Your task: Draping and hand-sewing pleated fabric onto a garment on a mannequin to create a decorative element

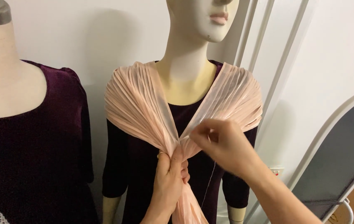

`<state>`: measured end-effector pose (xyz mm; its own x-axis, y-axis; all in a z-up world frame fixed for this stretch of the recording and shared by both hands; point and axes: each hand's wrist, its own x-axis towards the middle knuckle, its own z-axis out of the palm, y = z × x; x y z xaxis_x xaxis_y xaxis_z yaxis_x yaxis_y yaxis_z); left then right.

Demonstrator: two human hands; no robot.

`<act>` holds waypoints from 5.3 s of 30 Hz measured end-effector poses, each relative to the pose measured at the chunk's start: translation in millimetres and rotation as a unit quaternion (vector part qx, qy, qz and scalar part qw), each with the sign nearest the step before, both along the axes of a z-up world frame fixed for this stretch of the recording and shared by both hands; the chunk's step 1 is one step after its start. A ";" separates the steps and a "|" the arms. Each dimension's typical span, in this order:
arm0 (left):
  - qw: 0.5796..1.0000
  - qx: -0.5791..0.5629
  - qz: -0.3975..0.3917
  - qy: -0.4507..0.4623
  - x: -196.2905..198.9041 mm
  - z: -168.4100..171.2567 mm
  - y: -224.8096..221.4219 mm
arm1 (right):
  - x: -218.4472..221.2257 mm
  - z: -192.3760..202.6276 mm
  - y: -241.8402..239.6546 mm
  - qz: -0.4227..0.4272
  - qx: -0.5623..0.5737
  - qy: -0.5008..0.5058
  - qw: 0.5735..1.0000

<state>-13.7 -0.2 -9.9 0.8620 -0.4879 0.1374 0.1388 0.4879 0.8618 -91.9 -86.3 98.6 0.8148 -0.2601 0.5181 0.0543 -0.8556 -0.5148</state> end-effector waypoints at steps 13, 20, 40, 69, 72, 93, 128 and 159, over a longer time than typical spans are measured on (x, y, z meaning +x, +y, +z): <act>0.998 -0.014 0.008 0.053 -4.8 13.5 0.6 | 21.2 -27.7 -32.0 0.159 -0.485 -0.122 0.851; 0.996 0.084 0.022 0.002 20.4 -8.0 -17.5 | 26.6 -27.4 -34.7 0.193 -0.520 -0.114 0.824; 0.915 0.359 0.026 -0.182 28.2 9.6 5.0 | 38.4 -3.5 -19.5 0.224 -0.629 -0.077 0.740; 0.831 0.369 0.134 -0.394 31.8 -17.0 2.8 | -17.0 -0.8 -43.9 0.217 -0.196 -0.057 0.955; 0.847 0.393 0.104 -0.343 17.5 3.9 11.9 | -25.0 -0.5 -35.7 0.198 -0.138 -0.051 0.969; 0.852 0.345 0.182 -0.348 29.9 -14.6 -11.8 | 3.6 -26.6 -24.3 0.213 -0.019 -0.032 0.976; 0.765 0.500 0.149 -0.378 15.4 14.5 6.0 | -14.3 -13.8 -20.7 0.133 -0.021 0.016 0.991; 0.766 0.468 0.156 -0.413 5.7 20.0 8.6 | -1.3 -10.5 -10.9 0.177 -0.058 -0.025 0.982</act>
<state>-8.0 8.5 10.1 0.7638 -0.4948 0.4145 -0.6401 -0.4976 0.5854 -93.2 -97.2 88.1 0.8165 0.0991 0.5687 0.3820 -0.8313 -0.4037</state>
